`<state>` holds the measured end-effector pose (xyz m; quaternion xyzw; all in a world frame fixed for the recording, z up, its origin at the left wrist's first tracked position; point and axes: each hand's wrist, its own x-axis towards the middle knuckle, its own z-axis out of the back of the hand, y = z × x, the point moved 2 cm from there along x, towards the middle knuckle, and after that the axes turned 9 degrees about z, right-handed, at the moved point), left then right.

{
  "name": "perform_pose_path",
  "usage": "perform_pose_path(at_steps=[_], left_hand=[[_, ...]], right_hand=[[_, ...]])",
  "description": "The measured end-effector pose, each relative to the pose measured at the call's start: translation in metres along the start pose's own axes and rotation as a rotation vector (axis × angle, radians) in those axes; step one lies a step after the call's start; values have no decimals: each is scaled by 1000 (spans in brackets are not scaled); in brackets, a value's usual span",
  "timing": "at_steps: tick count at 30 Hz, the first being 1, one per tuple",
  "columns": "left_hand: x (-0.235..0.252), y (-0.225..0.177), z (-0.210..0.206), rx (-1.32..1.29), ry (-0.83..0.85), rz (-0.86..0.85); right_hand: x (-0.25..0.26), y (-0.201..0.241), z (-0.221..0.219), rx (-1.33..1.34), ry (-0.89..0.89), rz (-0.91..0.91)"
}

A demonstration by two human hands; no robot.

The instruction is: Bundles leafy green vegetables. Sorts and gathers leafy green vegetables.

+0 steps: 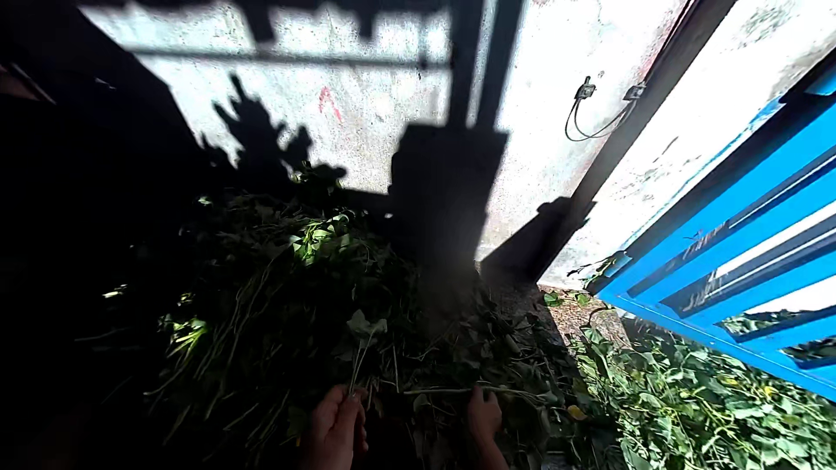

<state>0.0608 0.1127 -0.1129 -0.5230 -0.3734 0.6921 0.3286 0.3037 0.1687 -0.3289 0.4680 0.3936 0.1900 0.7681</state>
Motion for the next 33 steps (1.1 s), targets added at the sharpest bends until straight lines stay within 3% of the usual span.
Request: perform_pose_path(at_steps=[2, 5, 14, 22, 30, 33], left_hand=[[-1, -3, -1, -104, 15, -1], [-4, -9, -3, -200, 49, 9], [-8, -10, 5, -375, 108, 4], [-4, 0, 17, -395, 86, 27], [-7, 8, 39, -262, 188, 83], [-9, 7, 52, -246, 70, 34]], right_hand=[[-28, 24, 3, -95, 28, 232], [-80, 49, 4, 7, 85, 432], [-191, 59, -1, -2, 400, 931], [-219, 51, -7, -57, 534, 1054], [-236, 57, -9, -66, 672, 1093], [-244, 54, -12, -48, 762, 1084]])
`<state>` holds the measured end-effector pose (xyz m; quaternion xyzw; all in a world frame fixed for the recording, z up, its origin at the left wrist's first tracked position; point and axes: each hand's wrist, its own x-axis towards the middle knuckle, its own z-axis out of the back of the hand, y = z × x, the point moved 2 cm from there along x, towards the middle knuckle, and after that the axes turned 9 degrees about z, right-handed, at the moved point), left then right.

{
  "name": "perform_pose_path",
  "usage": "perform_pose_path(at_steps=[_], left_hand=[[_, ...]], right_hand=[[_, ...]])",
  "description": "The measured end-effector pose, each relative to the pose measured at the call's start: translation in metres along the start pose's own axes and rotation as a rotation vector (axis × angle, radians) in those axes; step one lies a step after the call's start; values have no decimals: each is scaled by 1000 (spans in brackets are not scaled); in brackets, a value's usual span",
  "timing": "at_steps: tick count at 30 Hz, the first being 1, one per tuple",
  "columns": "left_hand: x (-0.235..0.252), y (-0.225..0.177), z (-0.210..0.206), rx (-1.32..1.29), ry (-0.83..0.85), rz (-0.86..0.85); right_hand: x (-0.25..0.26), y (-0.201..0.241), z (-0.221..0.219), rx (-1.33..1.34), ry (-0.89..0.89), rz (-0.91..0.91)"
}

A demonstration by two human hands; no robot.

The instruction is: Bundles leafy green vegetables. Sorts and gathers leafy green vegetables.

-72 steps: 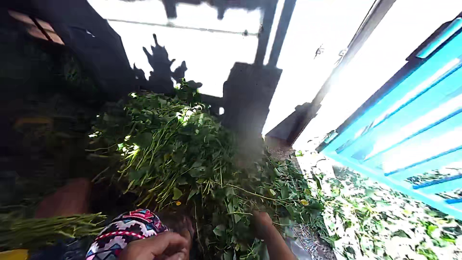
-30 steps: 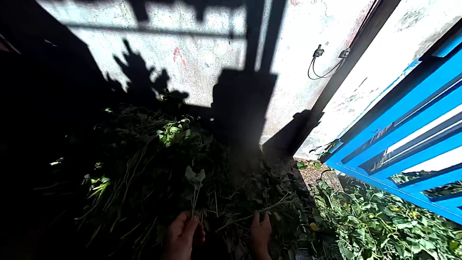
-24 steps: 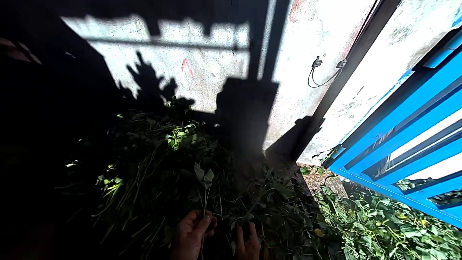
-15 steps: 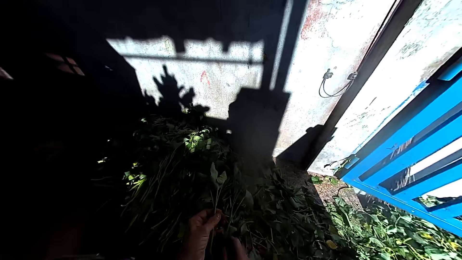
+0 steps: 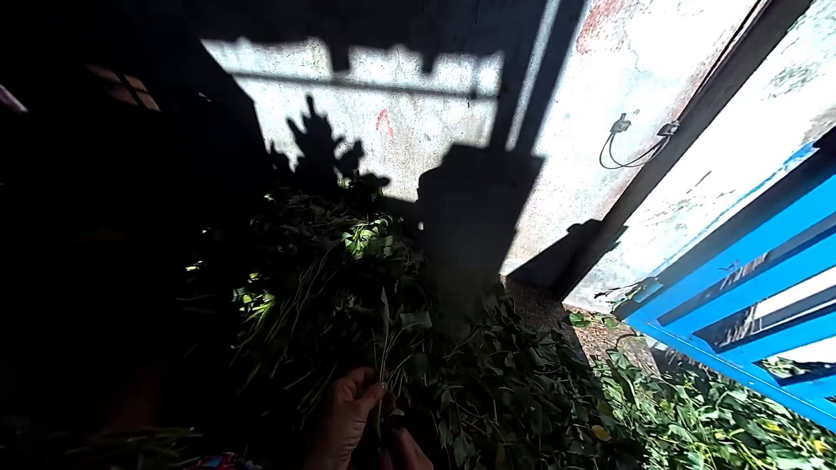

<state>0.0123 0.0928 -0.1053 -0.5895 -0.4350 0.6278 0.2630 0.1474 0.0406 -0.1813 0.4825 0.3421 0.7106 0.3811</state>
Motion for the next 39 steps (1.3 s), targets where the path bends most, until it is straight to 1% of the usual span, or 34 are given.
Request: perform_pose_path(at_steps=[2, 3, 5, 7, 9, 10, 13, 15, 18, 20, 22, 24, 27, 28, 29, 30, 32, 34, 35, 37, 38, 39], left_hand=[[-6, -15, 15, -49, -195, -108], [-10, -26, 23, -77, -278, -156], [-21, -44, 39, -133, -372, -222], [-32, -52, 47, -177, -405, -256], [-39, -56, 48, -188, -408, -261], [-40, -56, 48, -189, -396, -251], [-40, -54, 45, -192, -310, -187], [-39, -53, 42, -185, -263, -171], [-37, -49, 40, -169, -201, -191], [-35, -47, 37, -167, -180, -194], [-34, -46, 36, -166, -172, -188], [-34, -46, 34, -172, -170, -182], [-36, -48, 32, -182, -170, -189], [-37, -48, 32, -185, -171, -187], [-38, -49, 31, -188, -170, -183], [-38, -50, 30, -186, -173, -177], [-39, -50, 28, -180, -182, -160], [-38, -51, 24, -179, -189, -156], [-37, -50, 21, -178, -190, -157], [-35, -47, 15, -186, -195, -167], [-33, -45, 13, -194, -200, -176], [-32, -43, 11, -205, -208, -180]], right_hand=[[-2, -9, -2, 3, 69, -63], [-2, -21, -3, -15, 93, -140], [4, -61, -3, -71, 134, -389], [19, -110, -1, -135, 194, -627], [43, -154, 1, -206, 215, -755], [56, -173, 2, -239, 194, -799], [93, -206, 4, -229, 50, -934], [113, -212, 0, -148, -16, -985], [134, -212, -15, 70, -86, -1109], [140, -212, -25, 112, -76, -1175], [143, -213, -33, 89, -16, -1168], [141, -219, -34, 2, -7, -1083], [140, -207, -21, 98, -198, -940], [139, -198, -9, 91, -218, -889], [137, -185, 7, 30, -196, -837], [134, -168, 26, -81, -135, -801], [124, -124, 63, -378, 52, -762], [109, -86, 86, -582, 209, -743], [99, -73, 90, -647, 268, -744], [75, -61, 79, -768, 304, -709], [61, -67, 68, -822, 320, -687], [45, -79, 58, -840, 377, -679]])
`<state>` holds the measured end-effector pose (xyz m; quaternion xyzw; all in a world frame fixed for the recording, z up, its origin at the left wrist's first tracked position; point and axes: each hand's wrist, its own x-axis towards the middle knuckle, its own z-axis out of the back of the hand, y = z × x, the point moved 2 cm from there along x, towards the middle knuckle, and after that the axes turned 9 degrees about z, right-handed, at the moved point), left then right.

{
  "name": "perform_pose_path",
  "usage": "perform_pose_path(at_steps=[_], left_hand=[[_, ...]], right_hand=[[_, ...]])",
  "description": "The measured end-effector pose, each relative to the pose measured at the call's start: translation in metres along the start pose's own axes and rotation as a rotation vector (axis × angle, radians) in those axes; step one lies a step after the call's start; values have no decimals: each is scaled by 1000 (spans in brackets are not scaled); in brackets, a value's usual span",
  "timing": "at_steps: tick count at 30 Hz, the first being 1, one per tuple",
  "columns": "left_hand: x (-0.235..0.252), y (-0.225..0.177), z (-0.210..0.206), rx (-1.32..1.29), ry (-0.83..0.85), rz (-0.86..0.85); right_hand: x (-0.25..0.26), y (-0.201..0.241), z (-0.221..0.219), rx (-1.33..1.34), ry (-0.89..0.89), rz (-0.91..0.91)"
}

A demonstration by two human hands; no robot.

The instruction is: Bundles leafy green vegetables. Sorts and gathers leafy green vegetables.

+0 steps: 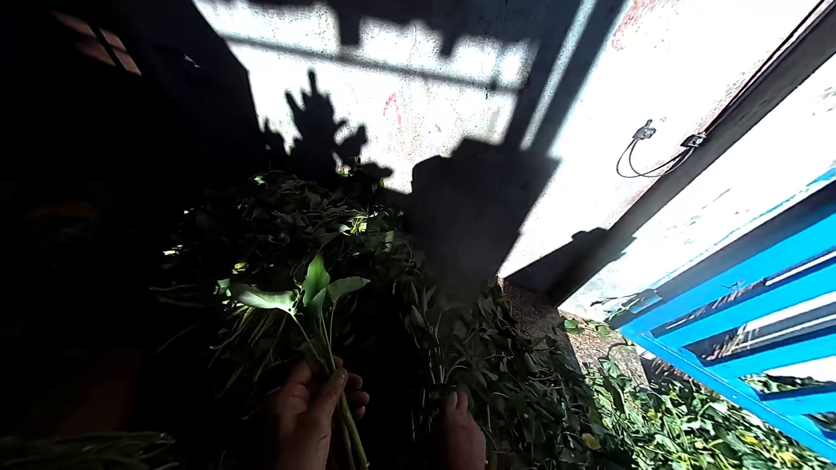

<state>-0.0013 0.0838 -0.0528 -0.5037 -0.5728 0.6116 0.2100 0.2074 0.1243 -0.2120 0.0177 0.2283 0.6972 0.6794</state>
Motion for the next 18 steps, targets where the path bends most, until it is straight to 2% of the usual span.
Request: perform_pose_path(at_steps=[2, 4, 6, 8, 10, 11, 14, 15, 18], left_hand=[[0, 3, -1, -13, -23, -6], [0, 2, 0, -19, -42, -8], [0, 2, 3, -33, -45, 0], [1, 1, 6, -44, -44, 18], [3, 1, 7, -60, -34, 38], [3, 0, 7, -65, -25, 45], [2, 0, 5, -66, 1, 54], [2, 1, 6, -67, 9, 53], [2, 2, 6, -68, 17, 54]], right_hand=[[-3, -17, -38, -18, 153, 118], [1, -31, -57, 2, 296, 254], [10, -36, -58, -1, 400, 292], [23, -36, -50, 33, 390, 239], [38, -37, -45, 189, 315, 119], [45, -39, -44, 367, 272, 35], [61, -42, -44, 1206, 197, -411], [66, -45, -46, 1400, 145, -551], [86, -57, -50, 1663, -118, -712]])
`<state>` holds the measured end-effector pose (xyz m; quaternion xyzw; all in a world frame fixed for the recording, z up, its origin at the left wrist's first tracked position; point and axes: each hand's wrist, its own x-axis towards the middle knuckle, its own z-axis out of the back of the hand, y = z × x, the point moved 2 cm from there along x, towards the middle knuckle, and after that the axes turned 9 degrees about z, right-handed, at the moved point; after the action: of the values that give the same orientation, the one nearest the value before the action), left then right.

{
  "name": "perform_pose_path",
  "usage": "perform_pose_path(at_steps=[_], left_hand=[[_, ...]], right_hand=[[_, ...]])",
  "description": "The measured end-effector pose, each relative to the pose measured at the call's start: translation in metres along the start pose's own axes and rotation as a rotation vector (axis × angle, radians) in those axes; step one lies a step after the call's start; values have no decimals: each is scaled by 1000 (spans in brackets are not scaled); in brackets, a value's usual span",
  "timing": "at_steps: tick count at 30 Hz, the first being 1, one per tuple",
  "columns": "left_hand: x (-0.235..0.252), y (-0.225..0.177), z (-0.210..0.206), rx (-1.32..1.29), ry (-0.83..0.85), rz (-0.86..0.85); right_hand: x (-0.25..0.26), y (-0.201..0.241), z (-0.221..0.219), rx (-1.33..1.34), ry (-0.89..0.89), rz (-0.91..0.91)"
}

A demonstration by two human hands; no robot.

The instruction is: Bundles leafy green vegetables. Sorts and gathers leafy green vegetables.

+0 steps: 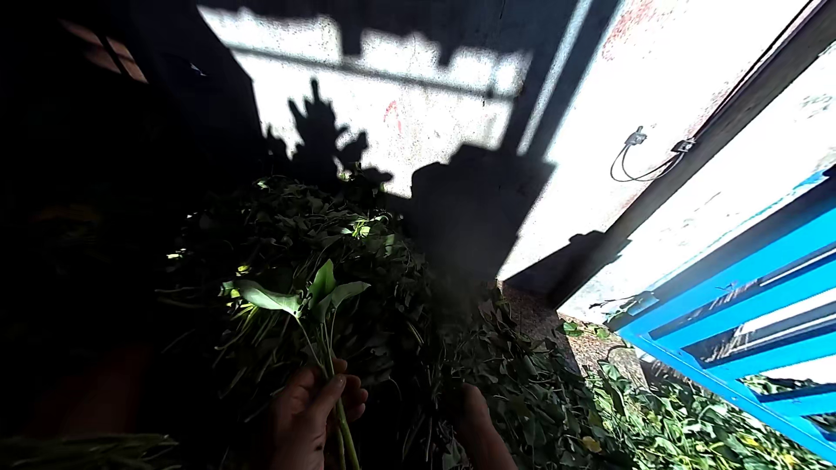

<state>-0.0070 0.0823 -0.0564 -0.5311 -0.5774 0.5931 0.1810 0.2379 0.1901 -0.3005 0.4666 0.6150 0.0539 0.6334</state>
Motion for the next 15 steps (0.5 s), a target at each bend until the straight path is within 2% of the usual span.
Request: perform_pose_path(at_steps=[4, 8, 10, 12, 13, 15], left_hand=[[3, 3, 1, 10, 4, 10], [2, 4, -2, 26, 19, 32], [1, 4, -4, 11, 20, 44], [1, 4, -7, 0, 13, 56], [1, 4, -8, -3, 7, 60], [3, 5, -11, -2, 4, 68]], right_hand=[[6, 17, -4, 252, -45, -89], [15, 17, -5, 187, -91, -104], [8, 20, -6, 34, -128, 2], [-2, 22, -2, -119, -150, 220], [-8, 22, 2, -146, -107, 297], [-26, 22, 10, -84, 10, 315]])
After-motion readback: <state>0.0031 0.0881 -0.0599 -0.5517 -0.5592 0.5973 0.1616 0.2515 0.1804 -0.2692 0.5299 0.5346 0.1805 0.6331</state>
